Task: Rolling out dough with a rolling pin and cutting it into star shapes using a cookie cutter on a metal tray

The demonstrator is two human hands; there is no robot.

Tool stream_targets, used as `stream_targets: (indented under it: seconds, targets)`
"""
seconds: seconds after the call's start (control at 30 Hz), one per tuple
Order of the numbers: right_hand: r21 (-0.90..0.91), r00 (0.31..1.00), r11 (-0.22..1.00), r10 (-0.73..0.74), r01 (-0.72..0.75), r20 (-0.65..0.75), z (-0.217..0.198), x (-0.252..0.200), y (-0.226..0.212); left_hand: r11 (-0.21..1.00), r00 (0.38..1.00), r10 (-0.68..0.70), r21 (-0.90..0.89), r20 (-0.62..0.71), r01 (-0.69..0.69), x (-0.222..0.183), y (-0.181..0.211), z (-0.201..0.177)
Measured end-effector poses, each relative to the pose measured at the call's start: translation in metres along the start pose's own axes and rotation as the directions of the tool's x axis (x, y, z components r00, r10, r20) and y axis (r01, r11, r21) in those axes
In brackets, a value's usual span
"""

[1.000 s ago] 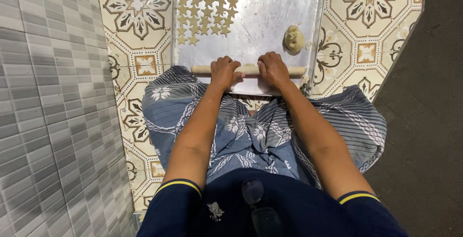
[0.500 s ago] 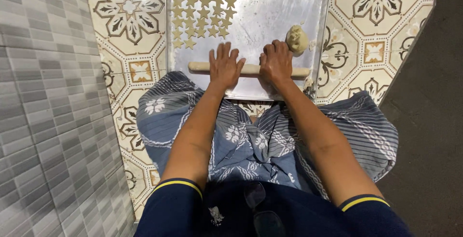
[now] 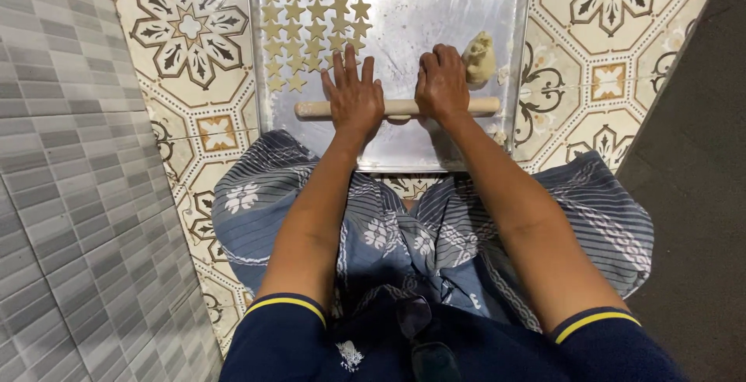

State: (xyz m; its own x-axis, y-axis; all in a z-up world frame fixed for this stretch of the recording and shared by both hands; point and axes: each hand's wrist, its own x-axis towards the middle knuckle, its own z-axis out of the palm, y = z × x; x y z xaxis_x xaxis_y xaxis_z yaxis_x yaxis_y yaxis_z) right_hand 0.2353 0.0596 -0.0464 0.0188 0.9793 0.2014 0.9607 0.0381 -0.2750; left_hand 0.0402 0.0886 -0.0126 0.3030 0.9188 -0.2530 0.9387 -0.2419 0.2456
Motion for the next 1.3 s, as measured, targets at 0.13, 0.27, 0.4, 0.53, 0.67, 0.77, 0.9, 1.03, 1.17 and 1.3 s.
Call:
stream_targets:
  seconds: [0.13,0.27,0.4,0.53,0.67,0.77,0.9,1.03,1.17,1.3]
  targets:
    - [0.012,0.999,1.0,-0.015,0.016,-0.032,-0.003,0.001,-0.001,1.0,1.0,0.0,0.011,0.01,-0.001,0.001,0.0,0.005]
    - [0.004,0.997,0.999,0.046,-0.046,0.058,0.0,-0.009,-0.003,1.0,1.0,0.006,0.006,-0.031,-0.006,-0.011,0.002,0.006]
    - [-0.029,0.961,0.985,0.171,-0.169,0.215,-0.003,-0.022,-0.009,1.0,0.999,-0.015,0.02,-0.028,0.015,-0.022,0.001,0.02]
    - [-0.048,0.96,0.985,0.175,-0.168,0.219,-0.007,-0.036,-0.015,0.999,0.999,-0.023,0.033,-0.039,0.025,-0.036,0.0,0.028]
    - [-0.061,0.918,0.97,0.242,-0.235,0.314,-0.005,-0.051,-0.016,0.999,0.999,-0.036,-0.002,0.039,0.036,-0.052,0.001,0.026]
    - [-0.074,0.912,0.968,0.25,-0.239,0.326,-0.015,-0.064,-0.028,0.999,0.997,-0.039,-0.03,0.068,0.041,-0.065,-0.003,0.031]
    - [-0.088,0.926,0.973,0.23,-0.214,0.299,-0.012,-0.08,-0.03,0.997,0.994,-0.053,-0.047,0.093,0.058,-0.078,-0.01,0.05]
    - [-0.09,0.896,0.964,0.266,-0.25,0.355,-0.019,-0.09,-0.036,0.994,0.981,-0.065,-0.072,0.182,0.08,-0.086,-0.01,0.048]
    - [-0.08,0.875,0.949,0.313,-0.306,0.369,-0.008,-0.096,-0.035,0.995,0.969,-0.067,-0.062,0.237,0.084,-0.091,-0.009,0.043]
    - [-0.081,0.879,0.947,0.32,-0.312,0.354,-0.018,-0.091,-0.041,0.997,0.97,-0.053,-0.042,0.238,0.064,-0.091,-0.005,0.028]
